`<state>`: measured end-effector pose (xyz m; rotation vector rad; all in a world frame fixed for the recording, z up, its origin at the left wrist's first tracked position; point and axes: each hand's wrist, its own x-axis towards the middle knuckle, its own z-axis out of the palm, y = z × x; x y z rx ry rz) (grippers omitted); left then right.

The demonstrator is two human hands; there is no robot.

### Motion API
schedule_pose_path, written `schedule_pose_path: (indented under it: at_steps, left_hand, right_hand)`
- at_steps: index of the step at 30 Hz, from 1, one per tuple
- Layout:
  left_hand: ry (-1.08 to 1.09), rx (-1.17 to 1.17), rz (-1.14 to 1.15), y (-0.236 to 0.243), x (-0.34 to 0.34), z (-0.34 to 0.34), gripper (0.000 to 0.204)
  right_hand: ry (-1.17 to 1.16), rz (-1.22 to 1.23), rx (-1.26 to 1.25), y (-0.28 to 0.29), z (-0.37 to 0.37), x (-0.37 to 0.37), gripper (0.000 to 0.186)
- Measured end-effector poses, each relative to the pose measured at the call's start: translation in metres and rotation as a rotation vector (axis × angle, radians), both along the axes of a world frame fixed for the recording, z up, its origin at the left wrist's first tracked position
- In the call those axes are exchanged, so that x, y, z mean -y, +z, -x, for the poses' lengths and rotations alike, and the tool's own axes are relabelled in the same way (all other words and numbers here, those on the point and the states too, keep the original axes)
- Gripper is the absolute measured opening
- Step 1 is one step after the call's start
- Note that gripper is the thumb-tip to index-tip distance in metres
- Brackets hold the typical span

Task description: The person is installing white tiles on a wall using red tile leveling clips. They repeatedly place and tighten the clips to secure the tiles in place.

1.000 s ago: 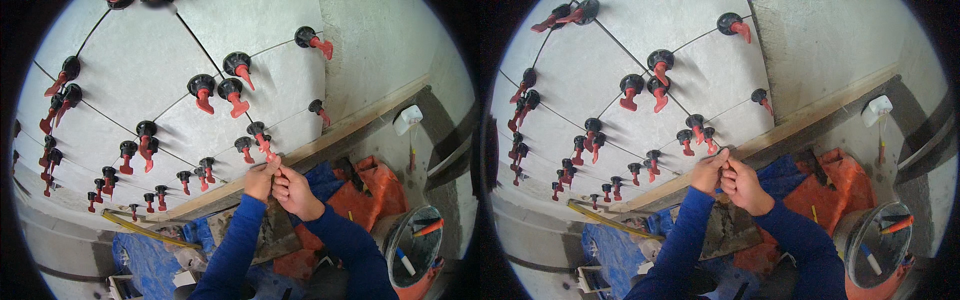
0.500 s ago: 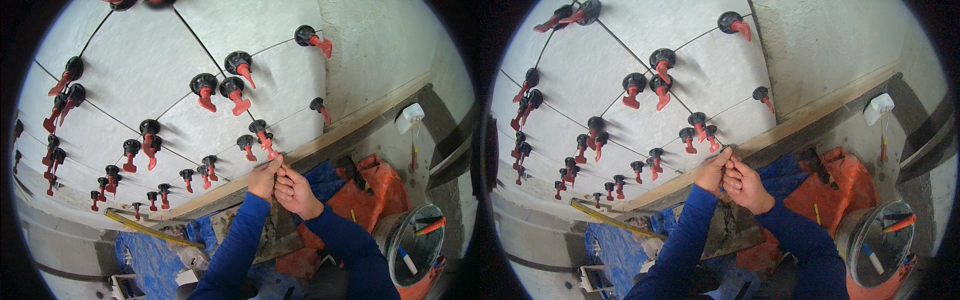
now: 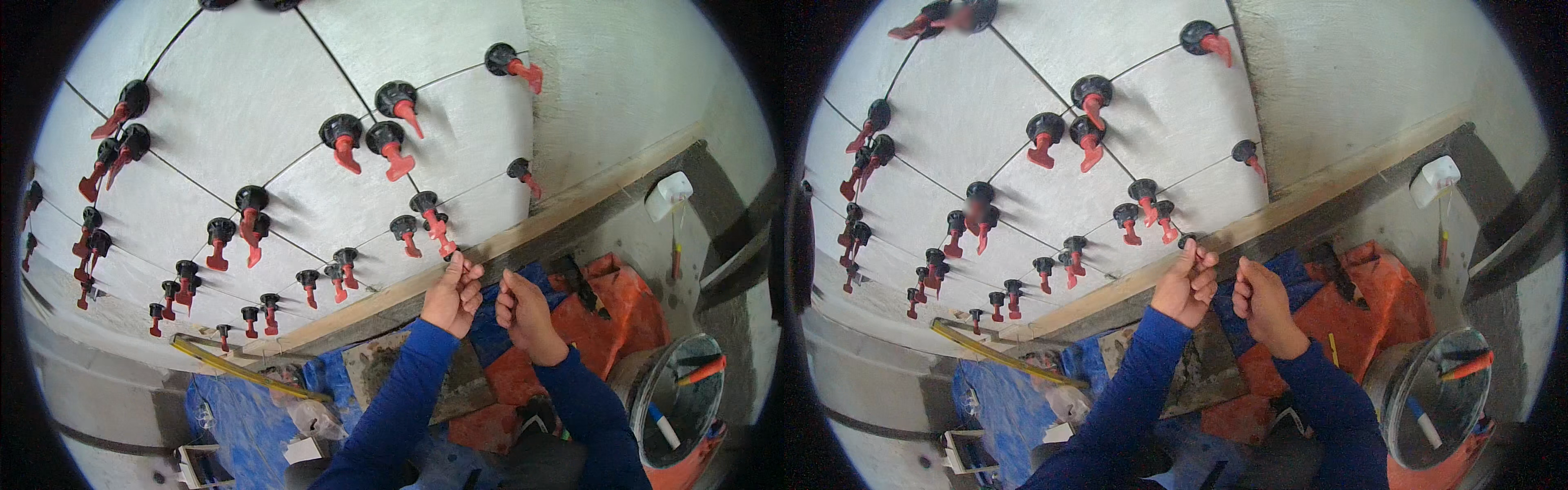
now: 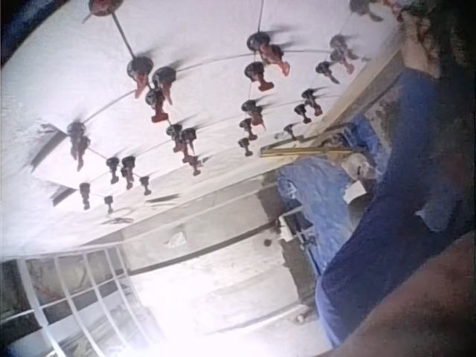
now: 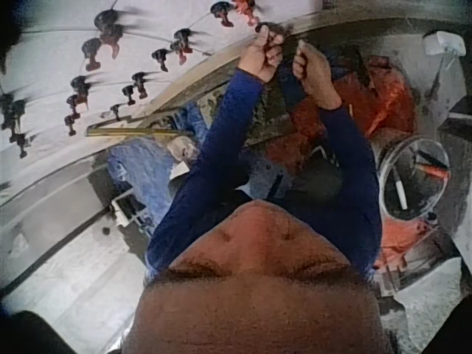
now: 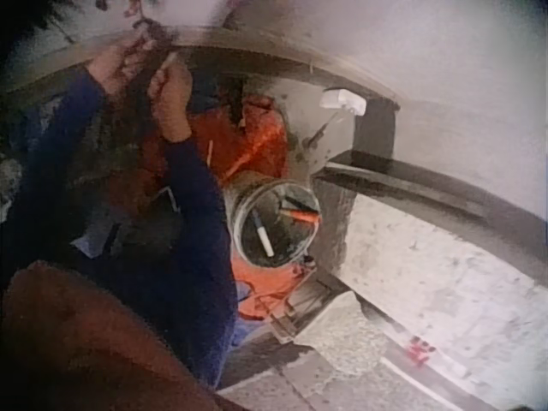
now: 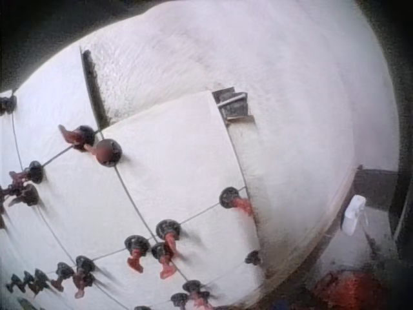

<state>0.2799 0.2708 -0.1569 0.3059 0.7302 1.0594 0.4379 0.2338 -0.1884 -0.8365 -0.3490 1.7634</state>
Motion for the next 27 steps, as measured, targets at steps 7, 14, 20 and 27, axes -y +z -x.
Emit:
schedule_pose_path:
  at_steps: [7, 14, 20, 27]
  left_hand:
    - [0.142, -0.152, -0.087, -0.002, 0.007, -0.017, 0.034]
    - [0.234, -0.868, -0.15, -0.002, 0.006, -0.016, 0.041]
    - [0.226, -0.895, -0.265, -0.007, 0.01, -0.01, 0.043]
    - [0.254, -1.17, -0.428, -0.012, 0.005, -0.011, 0.043]
  right_hand:
    - [-0.02, -0.018, 0.021, 0.006, -0.014, 0.015, 0.031]
    - [-0.043, -0.043, 0.027, 0.005, -0.021, 0.02, 0.032]
    - [-0.041, -0.047, 0.069, 0.005, -0.021, 0.023, 0.032]
    - [-0.049, -0.056, 0.093, -0.001, -0.018, 0.023, 0.032]
